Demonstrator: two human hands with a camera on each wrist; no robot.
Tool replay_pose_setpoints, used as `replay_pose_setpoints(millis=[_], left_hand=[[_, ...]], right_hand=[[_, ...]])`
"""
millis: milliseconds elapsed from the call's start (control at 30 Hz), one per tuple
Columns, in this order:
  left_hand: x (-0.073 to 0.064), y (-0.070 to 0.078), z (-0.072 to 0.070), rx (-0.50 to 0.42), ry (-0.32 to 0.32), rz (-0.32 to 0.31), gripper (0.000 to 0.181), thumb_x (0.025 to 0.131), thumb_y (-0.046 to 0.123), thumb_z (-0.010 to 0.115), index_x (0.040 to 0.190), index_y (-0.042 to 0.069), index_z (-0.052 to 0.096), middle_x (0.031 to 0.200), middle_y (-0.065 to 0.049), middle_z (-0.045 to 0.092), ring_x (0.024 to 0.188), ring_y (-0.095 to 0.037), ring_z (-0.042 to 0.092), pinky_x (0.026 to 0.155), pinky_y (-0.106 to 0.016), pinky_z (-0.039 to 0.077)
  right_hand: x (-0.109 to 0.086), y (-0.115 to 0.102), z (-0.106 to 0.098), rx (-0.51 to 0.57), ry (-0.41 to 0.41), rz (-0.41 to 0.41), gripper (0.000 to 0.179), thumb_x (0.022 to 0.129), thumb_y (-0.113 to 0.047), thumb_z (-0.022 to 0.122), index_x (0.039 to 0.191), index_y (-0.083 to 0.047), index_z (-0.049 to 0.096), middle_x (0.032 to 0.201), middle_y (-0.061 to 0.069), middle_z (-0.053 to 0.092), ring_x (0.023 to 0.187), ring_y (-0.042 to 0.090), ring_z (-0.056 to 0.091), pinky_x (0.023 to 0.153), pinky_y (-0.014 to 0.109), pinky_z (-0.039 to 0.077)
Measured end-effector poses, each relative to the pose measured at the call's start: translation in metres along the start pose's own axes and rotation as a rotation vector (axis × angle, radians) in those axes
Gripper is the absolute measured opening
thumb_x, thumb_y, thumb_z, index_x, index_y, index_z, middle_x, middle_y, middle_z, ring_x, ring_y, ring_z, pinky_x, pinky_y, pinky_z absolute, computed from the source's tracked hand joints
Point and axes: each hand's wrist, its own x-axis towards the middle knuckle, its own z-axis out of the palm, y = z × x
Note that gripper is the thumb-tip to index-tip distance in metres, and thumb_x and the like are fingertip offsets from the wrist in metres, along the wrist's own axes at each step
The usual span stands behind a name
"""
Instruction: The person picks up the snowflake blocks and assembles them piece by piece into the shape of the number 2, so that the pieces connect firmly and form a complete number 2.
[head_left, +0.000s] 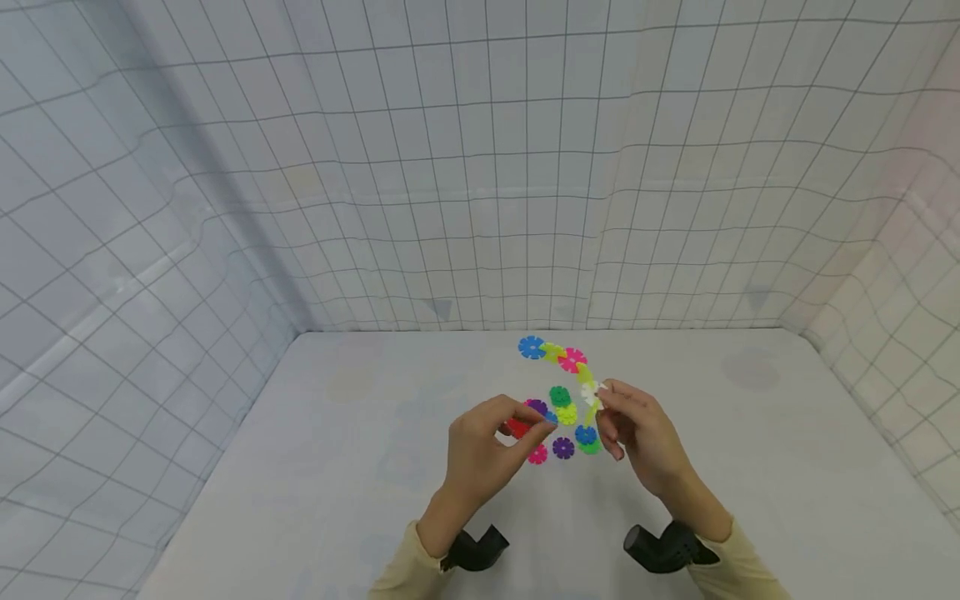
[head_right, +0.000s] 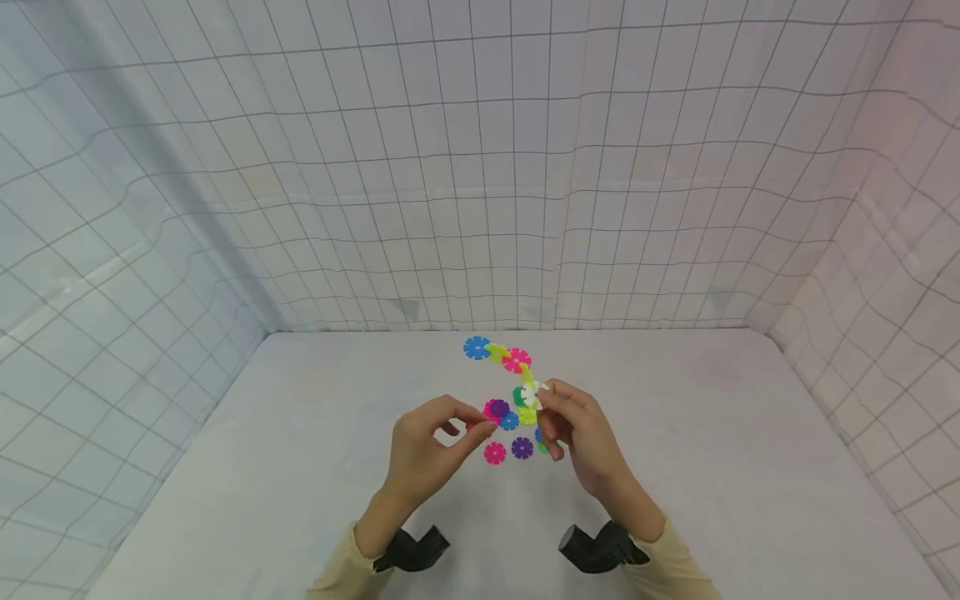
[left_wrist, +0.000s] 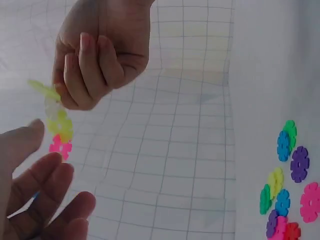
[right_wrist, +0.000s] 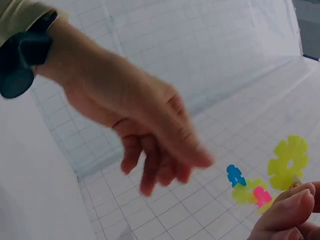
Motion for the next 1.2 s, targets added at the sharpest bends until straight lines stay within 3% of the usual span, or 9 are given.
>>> replay_pose_setpoints(millis=[100, 233, 333, 433, 567, 800, 1200], left_hand=[[-0.003, -0.008, 0.003, 0.034, -0.098, -0.136, 0.014, 0.080, 0.024, 0.078, 0.081, 0.014, 0.070, 0.075, 0.009, 0.065, 0.066, -0.006, 0.057, 0.056, -0.016, 0.046], [-0.011, -0.018, 0.013, 0.103, -0.314, -0.326, 0.016, 0.083, 0.031, 0.075, 0.084, 0.016, 0.073, 0.078, 0.011, 0.064, 0.077, -0.014, 0.055, 0.061, -0.021, 0.045], [-0.019, -0.027, 0.023, 0.146, -0.462, -0.403, 0.019, 0.083, 0.035, 0.074, 0.089, 0.017, 0.074, 0.084, 0.010, 0.064, 0.084, -0.016, 0.053, 0.065, -0.023, 0.045], [-0.027, -0.036, 0.032, 0.175, -0.537, -0.432, 0.024, 0.080, 0.036, 0.076, 0.094, 0.016, 0.074, 0.086, 0.007, 0.064, 0.083, -0.013, 0.052, 0.066, -0.024, 0.045], [-0.038, -0.046, 0.040, 0.165, -0.550, -0.468, 0.032, 0.077, 0.035, 0.079, 0.099, 0.013, 0.072, 0.084, 0.004, 0.061, 0.079, -0.010, 0.050, 0.064, -0.024, 0.045], [-0.052, -0.060, 0.050, 0.139, -0.488, -0.519, 0.035, 0.078, 0.036, 0.077, 0.104, 0.013, 0.069, 0.085, 0.006, 0.055, 0.080, -0.011, 0.046, 0.064, -0.025, 0.041], [-0.062, -0.071, 0.059, 0.138, -0.401, -0.496, 0.031, 0.074, 0.040, 0.080, 0.094, 0.018, 0.070, 0.082, 0.009, 0.051, 0.078, -0.009, 0.045, 0.064, -0.023, 0.039]], right_hand=[[0.000, -0.002, -0.007, 0.203, -0.091, -0.015, 0.035, 0.105, -0.012, 0.024, 0.081, -0.007, 0.048, 0.060, 0.006, 0.027, 0.045, 0.016, 0.031, 0.043, 0.028, 0.023], [-0.001, -0.004, -0.013, 0.439, -0.205, 0.002, 0.044, 0.105, -0.010, 0.014, 0.091, -0.006, 0.056, 0.062, 0.004, 0.029, 0.046, 0.016, 0.030, 0.045, 0.023, 0.025], [-0.002, -0.006, -0.014, 0.551, -0.259, 0.035, 0.047, 0.105, -0.011, 0.011, 0.095, -0.004, 0.057, 0.064, 0.004, 0.033, 0.047, 0.017, 0.032, 0.048, 0.018, 0.033], [-0.002, -0.008, -0.015, 0.611, -0.287, 0.069, 0.048, 0.105, -0.013, 0.010, 0.097, -0.004, 0.056, 0.064, 0.004, 0.038, 0.047, 0.017, 0.033, 0.051, 0.017, 0.039], [-0.003, -0.010, -0.017, 0.645, -0.293, 0.095, 0.048, 0.105, -0.014, 0.010, 0.097, -0.004, 0.056, 0.064, 0.002, 0.041, 0.047, 0.017, 0.031, 0.050, 0.018, 0.034], [-0.003, -0.011, -0.019, 0.667, -0.297, 0.114, 0.045, 0.105, -0.015, 0.011, 0.097, -0.004, 0.055, 0.064, 0.001, 0.045, 0.047, 0.016, 0.032, 0.050, 0.022, 0.027], [-0.003, -0.011, -0.016, 0.720, -0.342, 0.095, 0.046, 0.104, -0.013, 0.006, 0.105, -0.002, 0.051, 0.066, 0.001, 0.045, 0.048, 0.019, 0.023, 0.049, 0.022, 0.029]])
